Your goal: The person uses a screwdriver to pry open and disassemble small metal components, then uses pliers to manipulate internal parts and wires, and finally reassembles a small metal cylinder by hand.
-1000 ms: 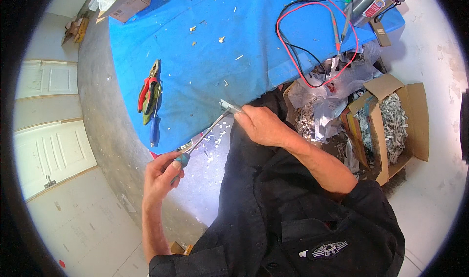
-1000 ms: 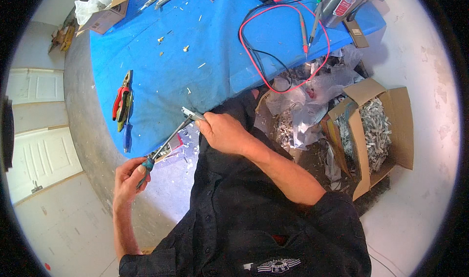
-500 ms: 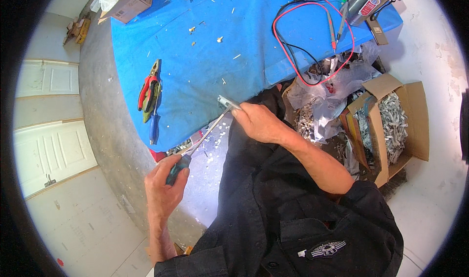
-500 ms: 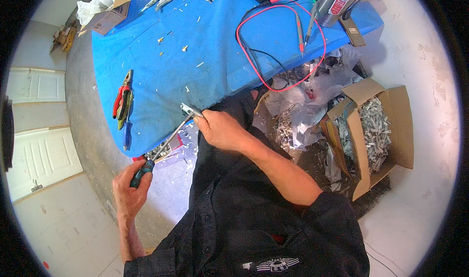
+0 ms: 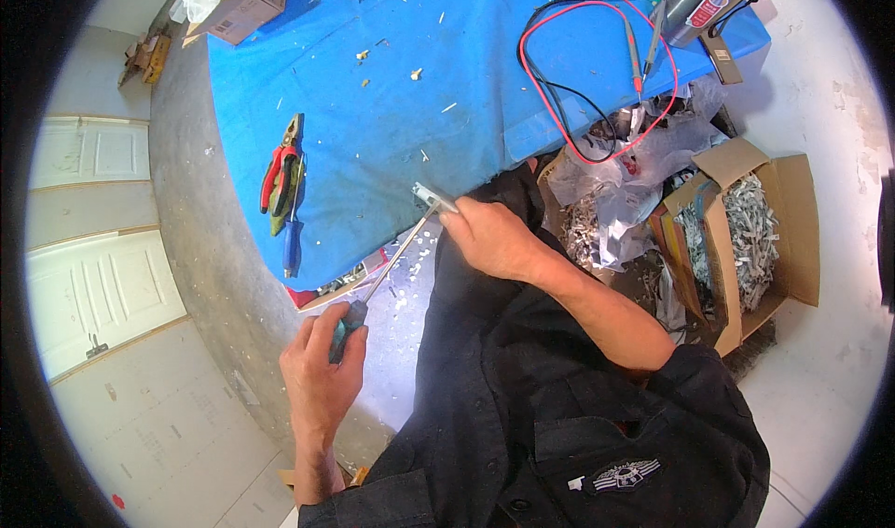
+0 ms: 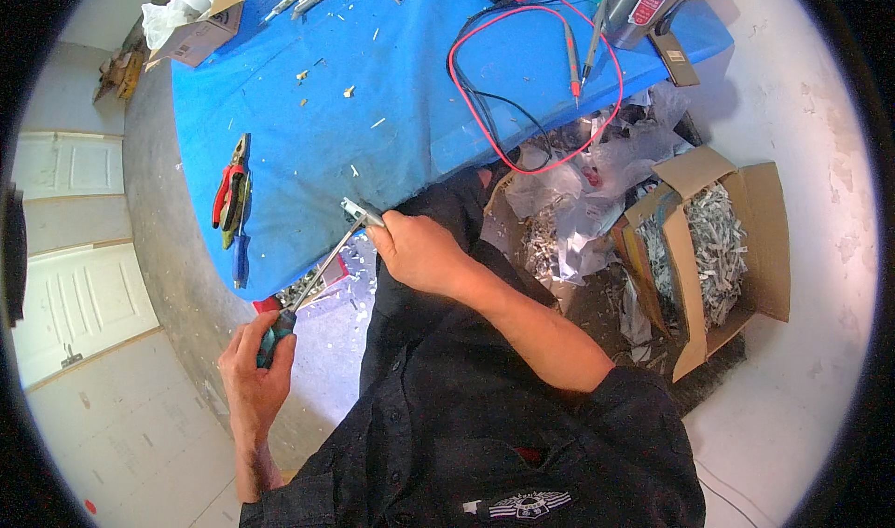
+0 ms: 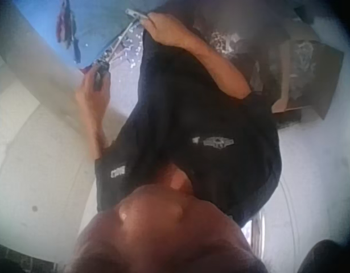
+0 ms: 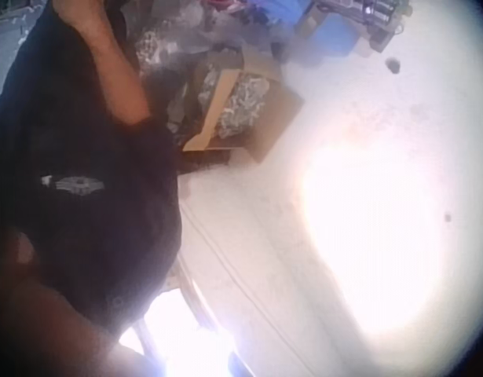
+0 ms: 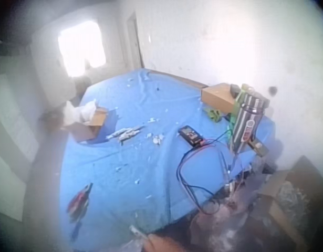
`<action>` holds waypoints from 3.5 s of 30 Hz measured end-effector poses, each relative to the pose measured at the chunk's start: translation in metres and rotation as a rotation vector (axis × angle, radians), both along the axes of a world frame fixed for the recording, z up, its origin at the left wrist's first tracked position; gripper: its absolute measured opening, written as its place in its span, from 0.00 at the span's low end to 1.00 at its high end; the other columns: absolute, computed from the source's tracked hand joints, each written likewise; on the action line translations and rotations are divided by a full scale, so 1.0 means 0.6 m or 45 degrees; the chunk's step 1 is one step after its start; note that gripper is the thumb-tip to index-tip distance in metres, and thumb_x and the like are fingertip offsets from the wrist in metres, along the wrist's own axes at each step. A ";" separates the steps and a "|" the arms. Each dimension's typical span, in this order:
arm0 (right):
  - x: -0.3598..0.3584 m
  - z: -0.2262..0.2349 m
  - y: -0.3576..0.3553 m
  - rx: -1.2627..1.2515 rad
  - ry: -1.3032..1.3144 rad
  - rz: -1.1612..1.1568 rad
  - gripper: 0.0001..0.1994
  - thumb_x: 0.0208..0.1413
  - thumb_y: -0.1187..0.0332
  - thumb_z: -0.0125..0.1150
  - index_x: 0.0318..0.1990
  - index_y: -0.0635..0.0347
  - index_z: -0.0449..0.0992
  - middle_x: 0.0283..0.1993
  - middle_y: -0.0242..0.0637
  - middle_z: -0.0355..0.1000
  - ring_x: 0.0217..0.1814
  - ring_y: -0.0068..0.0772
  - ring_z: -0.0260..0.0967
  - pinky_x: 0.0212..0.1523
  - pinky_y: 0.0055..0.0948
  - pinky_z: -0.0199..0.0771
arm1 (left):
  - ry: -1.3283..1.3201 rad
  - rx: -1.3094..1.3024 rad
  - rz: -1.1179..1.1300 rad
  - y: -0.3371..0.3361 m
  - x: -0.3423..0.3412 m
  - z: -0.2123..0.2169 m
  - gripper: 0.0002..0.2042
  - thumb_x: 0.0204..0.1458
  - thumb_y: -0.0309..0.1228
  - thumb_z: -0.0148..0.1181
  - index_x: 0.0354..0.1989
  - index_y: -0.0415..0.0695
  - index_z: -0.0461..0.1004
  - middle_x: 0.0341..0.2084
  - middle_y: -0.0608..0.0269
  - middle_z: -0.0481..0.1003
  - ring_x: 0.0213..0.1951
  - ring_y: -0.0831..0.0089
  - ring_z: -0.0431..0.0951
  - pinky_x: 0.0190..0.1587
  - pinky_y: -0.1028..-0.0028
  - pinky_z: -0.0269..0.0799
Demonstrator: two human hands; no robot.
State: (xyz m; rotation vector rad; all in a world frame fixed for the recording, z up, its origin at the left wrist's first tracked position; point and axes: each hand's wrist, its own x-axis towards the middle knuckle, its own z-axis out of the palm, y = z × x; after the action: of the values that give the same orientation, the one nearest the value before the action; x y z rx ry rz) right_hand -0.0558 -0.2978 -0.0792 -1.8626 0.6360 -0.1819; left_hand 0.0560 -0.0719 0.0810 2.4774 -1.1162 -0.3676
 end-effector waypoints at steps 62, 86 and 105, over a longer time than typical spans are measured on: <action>-0.003 0.001 -0.012 0.821 -0.067 0.033 0.22 0.73 0.54 0.49 0.35 0.66 0.75 0.27 0.31 0.68 0.30 0.23 0.64 0.34 0.31 0.67 | 0.441 0.037 0.080 0.007 0.024 -0.014 0.17 0.53 0.25 0.65 0.52 0.35 0.79 0.29 0.54 0.80 0.30 0.73 0.79 0.36 0.72 0.75; 0.005 -0.007 0.008 -0.040 0.060 0.006 0.19 0.69 0.57 0.55 0.37 0.69 0.72 0.31 0.66 0.75 0.37 0.72 0.75 0.39 0.62 0.72 | -0.030 0.215 -0.287 -0.009 0.033 0.021 0.20 0.54 0.22 0.66 0.56 0.39 0.76 0.40 0.51 0.82 0.35 0.54 0.84 0.36 0.62 0.80; 0.006 0.027 0.013 -0.169 0.239 0.032 0.18 0.68 0.56 0.56 0.40 0.68 0.72 0.32 0.64 0.77 0.38 0.70 0.77 0.41 0.63 0.74 | 0.117 0.137 -0.133 -0.002 0.004 0.027 0.18 0.54 0.24 0.65 0.55 0.40 0.77 0.40 0.44 0.81 0.39 0.46 0.83 0.41 0.58 0.79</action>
State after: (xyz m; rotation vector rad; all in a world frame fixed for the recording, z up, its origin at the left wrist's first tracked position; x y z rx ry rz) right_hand -0.0525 -0.2901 -0.0631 -2.0309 0.7432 -0.0332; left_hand 0.0584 -0.0730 0.0969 2.4722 -1.2198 -0.5805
